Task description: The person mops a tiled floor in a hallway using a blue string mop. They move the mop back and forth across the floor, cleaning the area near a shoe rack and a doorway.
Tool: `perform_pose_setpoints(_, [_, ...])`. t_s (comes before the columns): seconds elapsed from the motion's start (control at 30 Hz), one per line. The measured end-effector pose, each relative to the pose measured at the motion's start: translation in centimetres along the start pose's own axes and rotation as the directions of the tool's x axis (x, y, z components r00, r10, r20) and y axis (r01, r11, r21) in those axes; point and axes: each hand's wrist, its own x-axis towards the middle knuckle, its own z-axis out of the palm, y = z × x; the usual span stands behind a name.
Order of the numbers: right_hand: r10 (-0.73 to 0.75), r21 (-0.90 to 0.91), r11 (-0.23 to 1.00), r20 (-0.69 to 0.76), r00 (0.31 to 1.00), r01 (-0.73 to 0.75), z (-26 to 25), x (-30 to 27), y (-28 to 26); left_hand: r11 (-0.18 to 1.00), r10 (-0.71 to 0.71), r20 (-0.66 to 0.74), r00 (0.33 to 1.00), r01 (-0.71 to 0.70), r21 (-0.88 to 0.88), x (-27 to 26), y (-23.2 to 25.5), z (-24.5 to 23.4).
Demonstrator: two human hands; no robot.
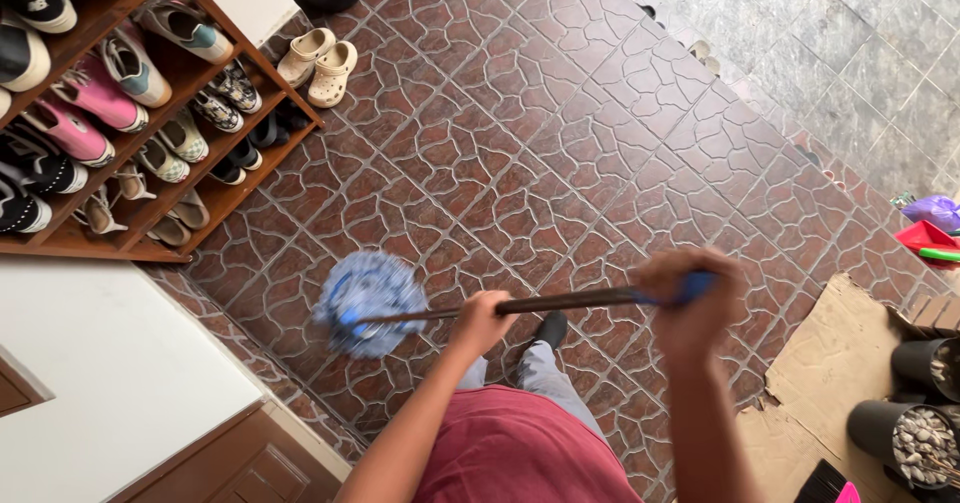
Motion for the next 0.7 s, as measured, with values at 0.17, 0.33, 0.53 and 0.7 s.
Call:
perform_pose_setpoints(0.17, [0.293, -0.076, 0.951, -0.102, 0.951, -0.301, 4.3, -1.2, 5.9, 0.938, -0.294, -0.157, 0.943, 0.316, 0.142, -4.4, -8.5, -0.3])
perform_pose_setpoints(0.33, [0.315, -0.101, 0.945, 0.022, 0.949, -0.311, 4.1, -2.0, 6.0, 0.976, -0.210, -0.180, 0.961, 0.196, -0.093, -5.2, -9.2, -0.4])
perform_pose_setpoints(0.53, [0.100, -0.194, 0.977, 0.039, 0.994, -0.090, 3.1, -2.1, -2.4, 0.989, -0.019, -0.154, 0.988, -0.005, -0.151, 0.5, -0.7, 1.4])
perform_pose_setpoints(0.7, [-0.078, -0.149, 0.986, 0.019, 0.997, 0.080, 2.3, -4.4, -8.9, 0.981, 0.052, -0.094, 0.994, -0.068, -0.182, 4.8, 6.9, 3.9])
